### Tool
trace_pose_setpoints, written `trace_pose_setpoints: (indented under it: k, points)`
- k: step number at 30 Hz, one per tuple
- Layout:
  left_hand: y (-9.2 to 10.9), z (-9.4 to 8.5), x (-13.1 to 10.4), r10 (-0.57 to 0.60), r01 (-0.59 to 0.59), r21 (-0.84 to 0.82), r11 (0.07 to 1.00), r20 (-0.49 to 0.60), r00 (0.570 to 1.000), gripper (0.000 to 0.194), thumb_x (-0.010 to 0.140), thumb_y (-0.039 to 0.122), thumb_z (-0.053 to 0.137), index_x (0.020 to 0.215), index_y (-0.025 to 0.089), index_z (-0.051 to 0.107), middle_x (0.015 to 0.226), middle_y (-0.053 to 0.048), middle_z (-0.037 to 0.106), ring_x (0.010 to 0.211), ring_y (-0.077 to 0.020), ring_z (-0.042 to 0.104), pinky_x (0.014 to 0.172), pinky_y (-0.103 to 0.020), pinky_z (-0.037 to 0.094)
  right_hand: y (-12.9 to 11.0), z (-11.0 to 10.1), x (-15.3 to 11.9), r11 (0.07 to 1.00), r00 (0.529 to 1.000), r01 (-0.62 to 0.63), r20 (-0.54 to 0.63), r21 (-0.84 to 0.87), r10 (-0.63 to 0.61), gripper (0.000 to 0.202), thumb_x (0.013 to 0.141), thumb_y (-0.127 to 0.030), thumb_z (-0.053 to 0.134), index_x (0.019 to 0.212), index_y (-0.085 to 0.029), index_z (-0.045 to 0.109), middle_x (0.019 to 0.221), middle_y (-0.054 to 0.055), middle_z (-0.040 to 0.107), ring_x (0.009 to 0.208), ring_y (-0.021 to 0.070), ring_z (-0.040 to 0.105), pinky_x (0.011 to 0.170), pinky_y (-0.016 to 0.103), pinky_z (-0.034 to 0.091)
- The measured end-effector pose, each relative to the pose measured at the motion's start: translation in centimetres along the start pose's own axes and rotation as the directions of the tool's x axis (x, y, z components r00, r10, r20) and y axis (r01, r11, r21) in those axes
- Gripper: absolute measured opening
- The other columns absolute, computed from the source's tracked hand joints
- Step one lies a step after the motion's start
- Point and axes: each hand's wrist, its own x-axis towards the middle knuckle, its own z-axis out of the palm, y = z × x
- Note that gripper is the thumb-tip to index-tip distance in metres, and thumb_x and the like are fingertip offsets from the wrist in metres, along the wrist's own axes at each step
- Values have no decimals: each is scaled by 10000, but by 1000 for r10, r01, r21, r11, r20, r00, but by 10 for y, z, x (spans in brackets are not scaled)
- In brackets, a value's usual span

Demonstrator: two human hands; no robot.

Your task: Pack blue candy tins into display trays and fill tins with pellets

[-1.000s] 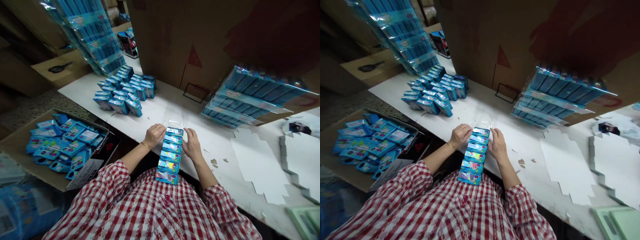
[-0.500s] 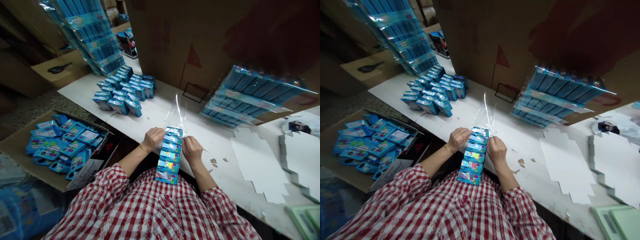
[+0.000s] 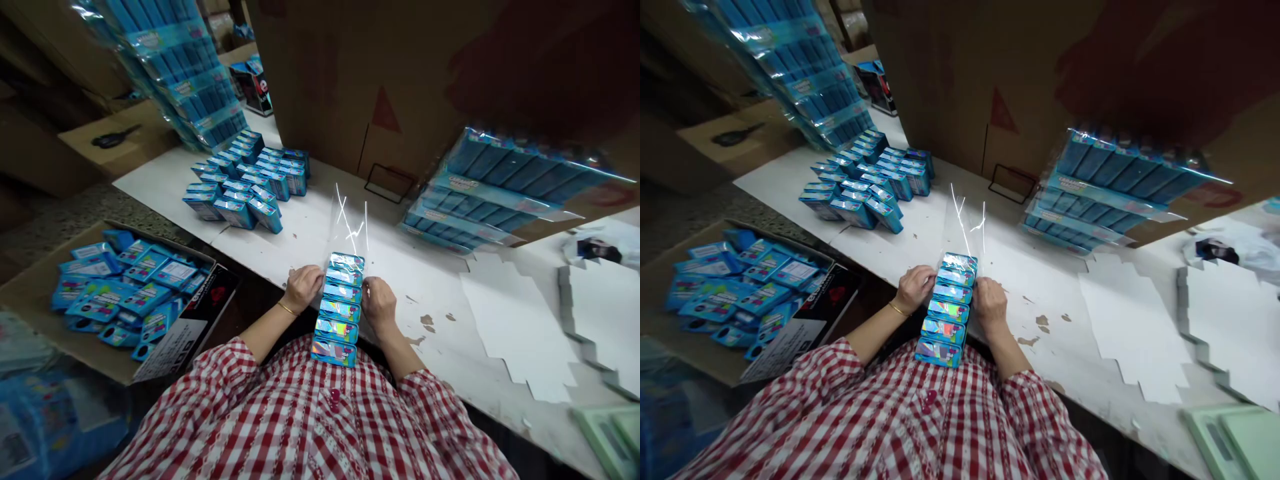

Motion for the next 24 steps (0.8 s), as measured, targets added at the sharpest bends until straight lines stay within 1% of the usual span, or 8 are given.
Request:
trace_pose_setpoints:
  k: [4,7,9,10,13,17,20,24]
  points:
    - [6,13,-5,-203,203,-201,958,20,979,101,865,209,441,814,179,522,882,-66,637,838,-148,615,713,-267,487,-1,11,-7,982,970,-180,156,-56,187,174,888,-223,398,828,-172,553,701,28,589,650,145,481,602,247,309]
    - [9,21,-7,-376,384,-290,877,85,923,92,862,236,444,820,181,504,815,-41,627,734,-130,613,645,-245,482,2,14,-10,978,944,-171,263,-123,198,225,881,-212,411,708,-184,552,665,26,587,637,147,469,592,254,278]
    - [8,23,-7,-439,465,-244,851,155,885,100,863,249,446,856,177,514,775,-28,619,675,-125,601,619,-240,464,6,15,-10,984,940,-130,300,-125,162,227,875,-199,426,689,-184,555,675,25,592,643,143,468,609,253,276]
    - [7,24,-6,-434,470,-194,861,203,878,117,871,248,434,851,174,522,759,-27,617,662,-127,596,618,-242,452,7,15,-10,988,941,-102,312,-118,135,216,871,-195,436,694,-183,559,679,24,593,645,142,467,617,254,276]
    - [3,21,-4,-340,355,13,935,327,882,239,892,225,385,712,166,531,667,-29,589,630,-142,572,597,-253,403,11,15,-8,993,943,-26,326,-116,63,196,859,-179,453,696,-181,562,651,25,583,633,146,457,622,266,269]
    - [2,7,-9,-164,104,197,975,323,932,272,885,215,408,646,159,524,607,-35,551,594,-152,531,550,-263,338,7,4,-12,991,959,70,283,-116,-35,203,835,-163,470,645,-182,538,594,29,556,597,155,434,607,283,261]
    - [12,-15,-23,-42,-23,209,978,302,952,280,888,196,402,628,165,503,584,-21,528,557,-138,490,546,-270,324,-3,-17,-24,992,957,114,275,-57,-95,214,825,-153,466,619,-183,513,581,27,537,588,152,423,604,285,262]
    - [33,-43,-46,-17,-42,153,987,364,931,283,895,204,391,636,170,500,600,-15,533,564,-131,483,551,-272,328,-18,-47,-43,992,944,125,304,25,-127,237,834,-154,438,605,-188,491,563,18,505,578,149,407,608,291,266]
